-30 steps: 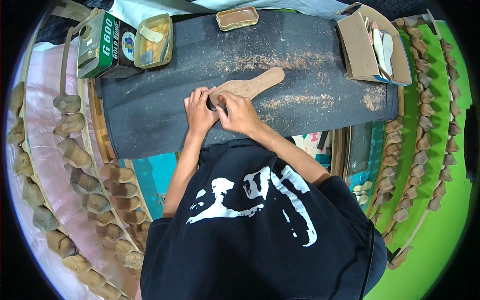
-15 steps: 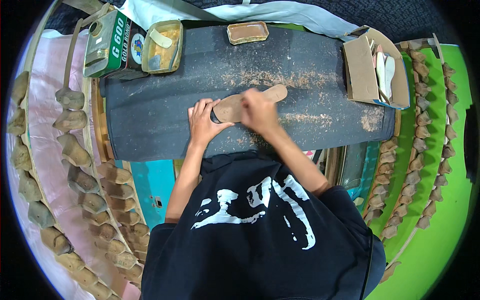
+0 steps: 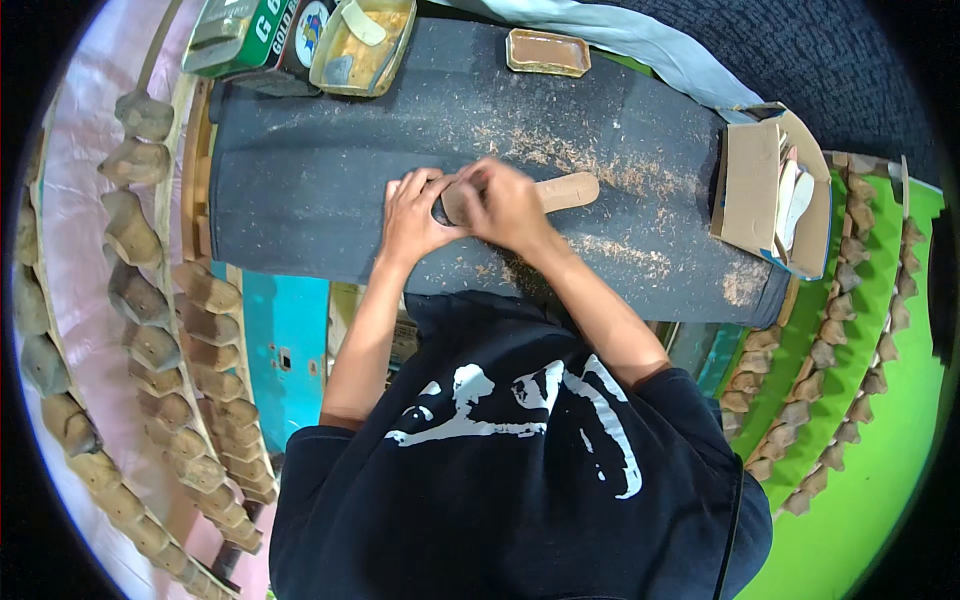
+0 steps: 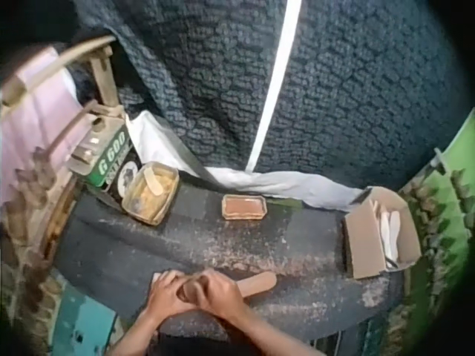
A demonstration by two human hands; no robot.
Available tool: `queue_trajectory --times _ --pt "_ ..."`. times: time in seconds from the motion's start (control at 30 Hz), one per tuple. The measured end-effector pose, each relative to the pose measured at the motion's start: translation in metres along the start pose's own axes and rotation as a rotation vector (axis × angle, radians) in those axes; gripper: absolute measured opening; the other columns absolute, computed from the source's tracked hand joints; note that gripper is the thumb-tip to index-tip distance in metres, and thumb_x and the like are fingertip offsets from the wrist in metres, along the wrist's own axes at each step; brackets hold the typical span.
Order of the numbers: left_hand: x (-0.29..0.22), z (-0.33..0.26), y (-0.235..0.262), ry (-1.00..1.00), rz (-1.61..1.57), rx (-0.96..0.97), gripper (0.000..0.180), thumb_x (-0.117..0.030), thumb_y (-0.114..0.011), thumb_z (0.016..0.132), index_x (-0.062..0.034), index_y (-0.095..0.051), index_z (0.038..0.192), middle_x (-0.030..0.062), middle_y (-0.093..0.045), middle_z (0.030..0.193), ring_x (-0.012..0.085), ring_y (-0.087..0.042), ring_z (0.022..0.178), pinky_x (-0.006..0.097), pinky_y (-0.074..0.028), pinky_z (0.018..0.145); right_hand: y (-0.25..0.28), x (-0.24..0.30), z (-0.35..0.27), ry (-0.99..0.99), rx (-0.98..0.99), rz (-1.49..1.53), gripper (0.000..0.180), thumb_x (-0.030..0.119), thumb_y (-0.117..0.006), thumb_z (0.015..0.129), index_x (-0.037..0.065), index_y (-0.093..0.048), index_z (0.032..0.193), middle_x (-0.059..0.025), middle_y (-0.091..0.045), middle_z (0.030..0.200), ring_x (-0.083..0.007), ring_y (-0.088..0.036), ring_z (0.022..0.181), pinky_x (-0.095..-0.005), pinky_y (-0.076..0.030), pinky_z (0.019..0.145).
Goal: The person applies glue to shoe soles with a brush, places them into a basket, and selects insole pieces from a cardboard box.
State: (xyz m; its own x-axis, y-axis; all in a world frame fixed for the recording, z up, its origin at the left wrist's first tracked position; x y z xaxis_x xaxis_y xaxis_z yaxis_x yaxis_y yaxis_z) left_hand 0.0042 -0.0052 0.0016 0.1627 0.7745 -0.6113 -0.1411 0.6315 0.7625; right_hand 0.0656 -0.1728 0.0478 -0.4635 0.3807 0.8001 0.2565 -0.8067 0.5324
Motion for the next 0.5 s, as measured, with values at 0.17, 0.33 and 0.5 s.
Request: queue_trajectory --times 0.17,0.33,0.5 --pt "-0.006 0.001 0.003 0.046 -0.005 0.015 0.085 -0.044 -0.1 0.049 -0.0145 -0.075 0.124 0.004 -0.067 0.118 0.0256 -0.063 0.117 0.042 -0.042 0.099 0.042 -0.007 -0.028 -0.02 0.161 -0.063 0.009 0.005 -0.074 0.091 -0.001 -0.071 0.097 -0.0153 -0.077 0.101 -0.0332 -0.077 0.085 -0.0377 -0.061 0.076" --pt "-0.015 0.002 0.006 0.093 0.025 0.046 0.089 -0.042 -0.102 0.043 -0.0145 -0.076 0.124 0.0047 -0.067 0.12 0.0261 -0.062 0.118 0.043 -0.042 0.102 0.139 -0.068 -0.043 -0.232 -0.31 -0.422 0.01 0.006 -0.072 0.093 0.002 -0.072 0.103 -0.0164 -0.078 0.093 -0.0311 -0.079 0.083 -0.0395 -0.062 0.074" --pt "-0.02 0.001 0.002 0.111 0.076 0.024 0.089 -0.043 -0.101 0.045 -0.0144 -0.076 0.125 0.0048 -0.067 0.123 0.0276 -0.062 0.118 0.044 -0.041 0.103 0.148 -0.058 -0.04 -0.142 -0.221 -0.276 0.009 0.005 -0.072 0.092 0.001 -0.071 0.1 -0.0167 -0.077 0.1 -0.0312 -0.078 0.089 -0.0395 -0.063 0.08"
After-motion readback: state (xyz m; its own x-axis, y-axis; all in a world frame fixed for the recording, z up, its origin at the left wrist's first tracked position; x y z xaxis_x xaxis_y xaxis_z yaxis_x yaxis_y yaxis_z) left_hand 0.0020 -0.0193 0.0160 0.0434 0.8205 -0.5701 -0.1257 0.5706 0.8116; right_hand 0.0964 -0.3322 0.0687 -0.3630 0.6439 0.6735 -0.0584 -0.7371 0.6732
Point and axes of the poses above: each hand's wrist, its own z-axis towards the middle knuckle, its own y-axis out of the back of the hand, x = y × z, the point moved 2 cm from there along z, towards the middle knuckle
